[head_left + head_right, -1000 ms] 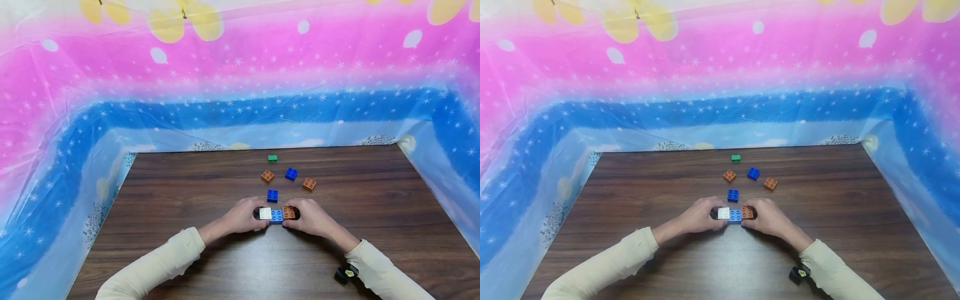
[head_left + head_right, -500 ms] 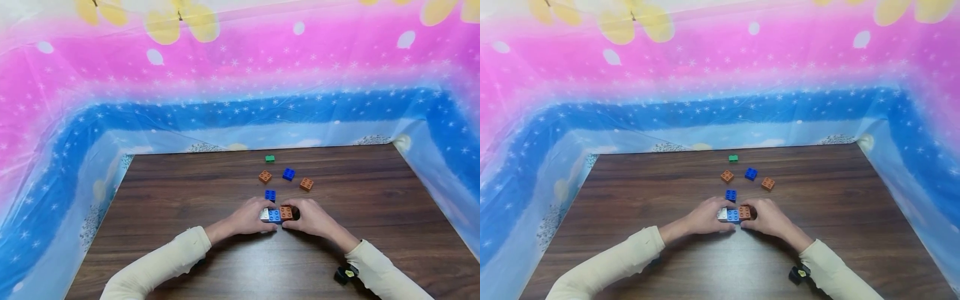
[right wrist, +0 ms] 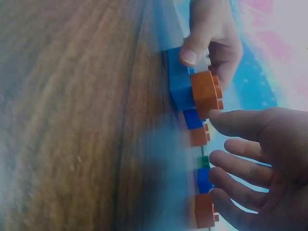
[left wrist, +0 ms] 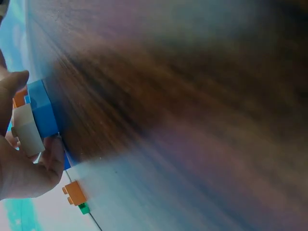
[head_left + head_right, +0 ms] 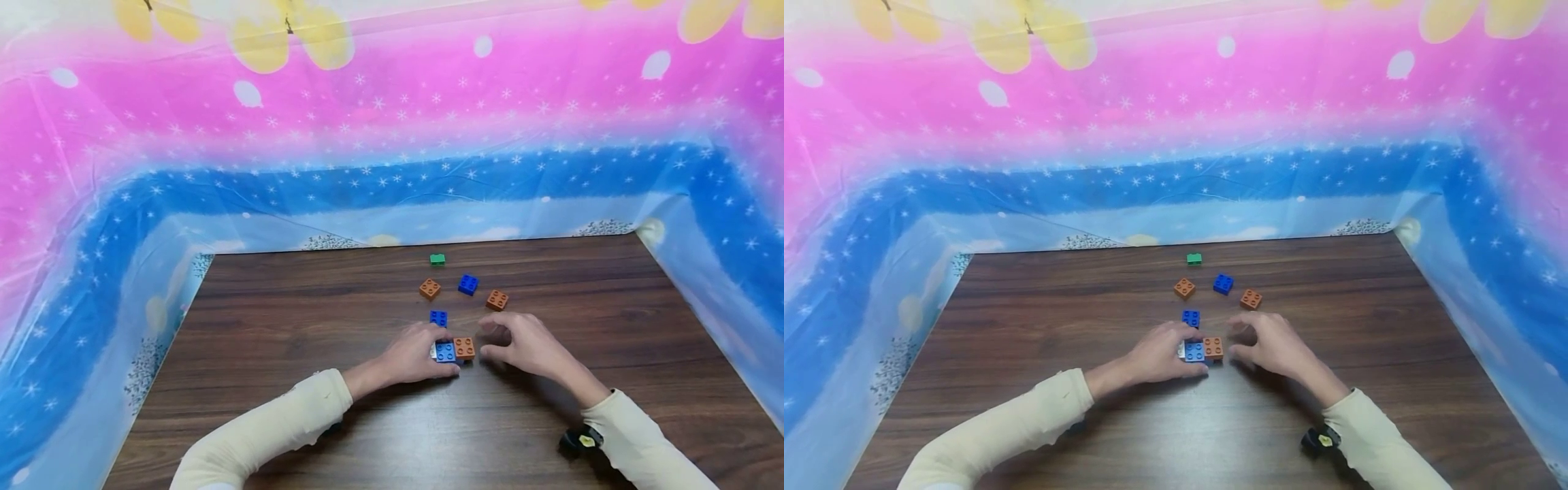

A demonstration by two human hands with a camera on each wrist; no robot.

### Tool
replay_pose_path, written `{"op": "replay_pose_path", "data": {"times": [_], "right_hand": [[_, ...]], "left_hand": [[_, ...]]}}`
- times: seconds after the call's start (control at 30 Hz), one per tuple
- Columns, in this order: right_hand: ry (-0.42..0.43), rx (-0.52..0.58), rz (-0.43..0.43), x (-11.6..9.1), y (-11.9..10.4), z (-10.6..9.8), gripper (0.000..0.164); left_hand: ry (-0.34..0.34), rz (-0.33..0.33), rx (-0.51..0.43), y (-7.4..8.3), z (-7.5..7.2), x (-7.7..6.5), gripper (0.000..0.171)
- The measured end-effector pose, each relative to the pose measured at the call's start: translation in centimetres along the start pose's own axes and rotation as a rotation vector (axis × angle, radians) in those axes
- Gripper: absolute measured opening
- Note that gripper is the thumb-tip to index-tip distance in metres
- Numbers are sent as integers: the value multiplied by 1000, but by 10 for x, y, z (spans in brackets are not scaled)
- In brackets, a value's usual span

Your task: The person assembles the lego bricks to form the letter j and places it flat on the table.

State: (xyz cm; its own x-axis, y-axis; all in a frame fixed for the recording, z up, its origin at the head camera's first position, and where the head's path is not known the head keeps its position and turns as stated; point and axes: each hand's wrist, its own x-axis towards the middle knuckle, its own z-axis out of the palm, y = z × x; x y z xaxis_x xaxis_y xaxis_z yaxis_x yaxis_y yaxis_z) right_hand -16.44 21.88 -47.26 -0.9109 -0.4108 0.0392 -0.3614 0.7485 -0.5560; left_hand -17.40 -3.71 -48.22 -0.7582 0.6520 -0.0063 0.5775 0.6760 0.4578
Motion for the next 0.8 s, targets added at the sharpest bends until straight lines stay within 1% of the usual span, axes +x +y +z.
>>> {"op": "replay_pose_path", "data": {"times": [0.13, 0.37, 0.53, 0.67, 0.8], "right_hand": [[59, -8, 9, 1, 3, -4, 38], [162, 28, 31, 4, 8, -10, 31], [241, 46, 61, 9, 13, -12, 31], [287, 25, 93, 13, 18, -13, 34], [314, -14, 118, 18, 25, -13, 38]], "left_hand": [[13, -3, 25, 1, 2, 0, 63], [43, -7, 32, 2, 4, 1, 57], [51, -6, 37, 1, 6, 2, 56], [44, -8, 38, 1, 6, 2, 55], [43, -8, 39, 1, 6, 3, 54]]}}
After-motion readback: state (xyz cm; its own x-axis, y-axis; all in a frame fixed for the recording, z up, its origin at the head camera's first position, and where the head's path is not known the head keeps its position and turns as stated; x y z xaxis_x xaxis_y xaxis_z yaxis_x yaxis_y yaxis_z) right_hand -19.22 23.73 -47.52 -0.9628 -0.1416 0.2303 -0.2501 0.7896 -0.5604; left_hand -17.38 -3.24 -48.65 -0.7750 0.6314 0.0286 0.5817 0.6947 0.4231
